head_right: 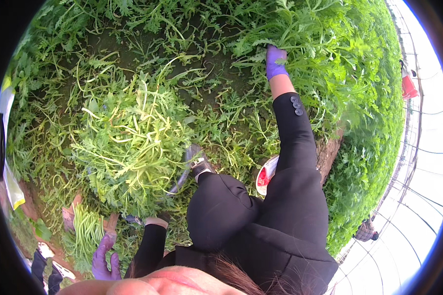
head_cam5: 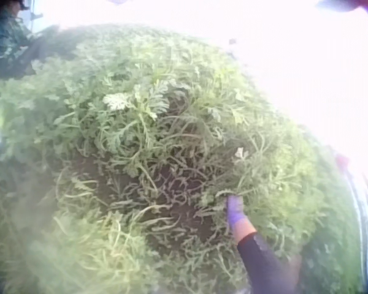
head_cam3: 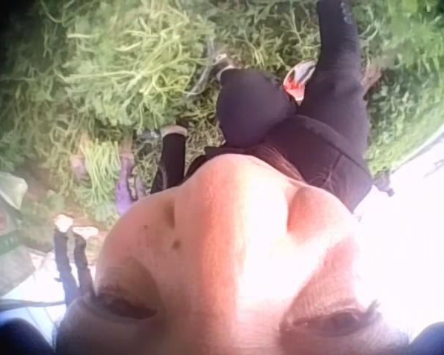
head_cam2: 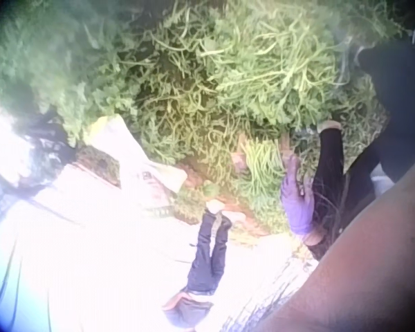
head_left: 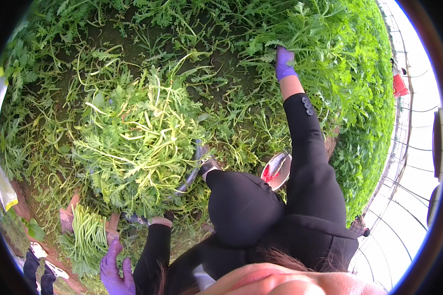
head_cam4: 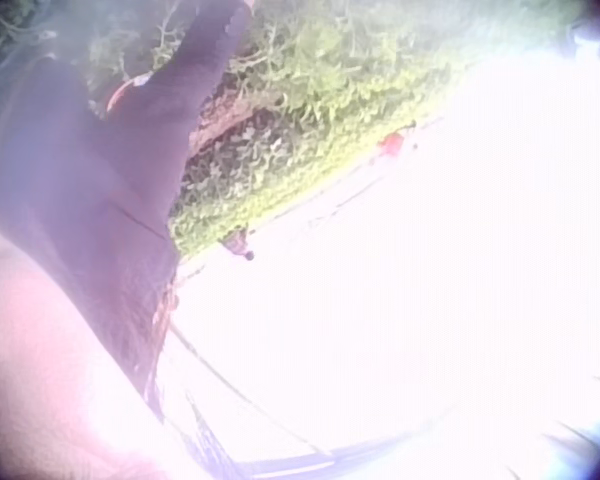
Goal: The person squats in a greenhouse and repeatedly picks leafy green vegetables, trims the stems and leaves by hand, and places the trimmed bunches on a wooden board. The person also uses a small white container with red rubber bands to bundle the trimmed vegetables.
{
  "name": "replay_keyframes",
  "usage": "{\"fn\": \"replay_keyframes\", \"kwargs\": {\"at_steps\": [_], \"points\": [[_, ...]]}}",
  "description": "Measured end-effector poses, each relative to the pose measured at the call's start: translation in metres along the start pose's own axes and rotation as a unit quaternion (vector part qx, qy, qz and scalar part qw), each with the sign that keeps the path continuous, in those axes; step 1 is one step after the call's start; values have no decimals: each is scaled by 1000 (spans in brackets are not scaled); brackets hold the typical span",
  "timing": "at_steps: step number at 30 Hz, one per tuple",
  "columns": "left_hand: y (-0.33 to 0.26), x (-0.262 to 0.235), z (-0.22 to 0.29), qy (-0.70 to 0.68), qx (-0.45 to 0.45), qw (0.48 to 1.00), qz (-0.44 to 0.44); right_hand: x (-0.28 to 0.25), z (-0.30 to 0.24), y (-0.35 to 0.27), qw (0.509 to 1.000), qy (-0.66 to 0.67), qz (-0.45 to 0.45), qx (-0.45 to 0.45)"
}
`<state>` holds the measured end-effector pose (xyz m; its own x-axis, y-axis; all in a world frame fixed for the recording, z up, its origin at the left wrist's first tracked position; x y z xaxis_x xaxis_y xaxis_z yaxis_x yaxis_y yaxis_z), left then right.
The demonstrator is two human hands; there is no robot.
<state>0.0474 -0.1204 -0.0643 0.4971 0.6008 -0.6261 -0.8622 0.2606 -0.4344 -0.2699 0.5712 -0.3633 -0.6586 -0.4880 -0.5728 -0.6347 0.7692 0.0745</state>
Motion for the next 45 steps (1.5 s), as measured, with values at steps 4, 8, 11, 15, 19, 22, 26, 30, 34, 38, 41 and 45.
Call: {"fn": "replay_keyframes", "kwargs": {"at_steps": [4,8,11,15,19,22,26,30,34,38,41,45], "points": [[0,0,-4,38,-61,997,-33,34,6,58,982,148,-3,119],[5,-2,-5,-7,-100,995,6,66,-8,96,806,-486,-198,-273],[9,-3,-3,-14,-131,991,1,71,-16,102,711,-610,-226,-266],[16,-6,0,21,-119,992,-28,61,-25,80,703,-584,-266,-307],[18,-7,2,19,-111,994,-10,39,-38,46,788,-419,-328,-309],[17,-5,1,0,-172,985,-20,28,-54,42,993,101,-48,28],[20,-6,-2,1,-200,980,-22,54,-80,72,976,215,18,-15],[21,-5,-6,-38,-244,969,5,119,-74,104,994,62,-84,12],[23,-5,-6,-21,-235,971,28,160,-60,114,983,-79,-145,-83],[29,-6,-3,2,-214,976,30,159,-73,107,971,-87,-179,-132],[31,-8,-1,1,-204,979,28,137,-89,89,924,-255,-274,-83],[29,-7,-5,-2,-237,971,21,104,-91,60,921,-253,-272,-114]]}}
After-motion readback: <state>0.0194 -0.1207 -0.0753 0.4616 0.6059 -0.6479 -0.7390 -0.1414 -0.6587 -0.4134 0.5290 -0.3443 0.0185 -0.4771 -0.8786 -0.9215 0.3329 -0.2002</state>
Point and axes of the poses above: each hand's wrist, its own y-axis towards the middle knuckle, its own x-axis out of the palm, z = x × y, the point moved 1 cm from there along y, towards the middle knuckle, and after that the axes turned 4 degrees about -x, right-handed, at the moved point
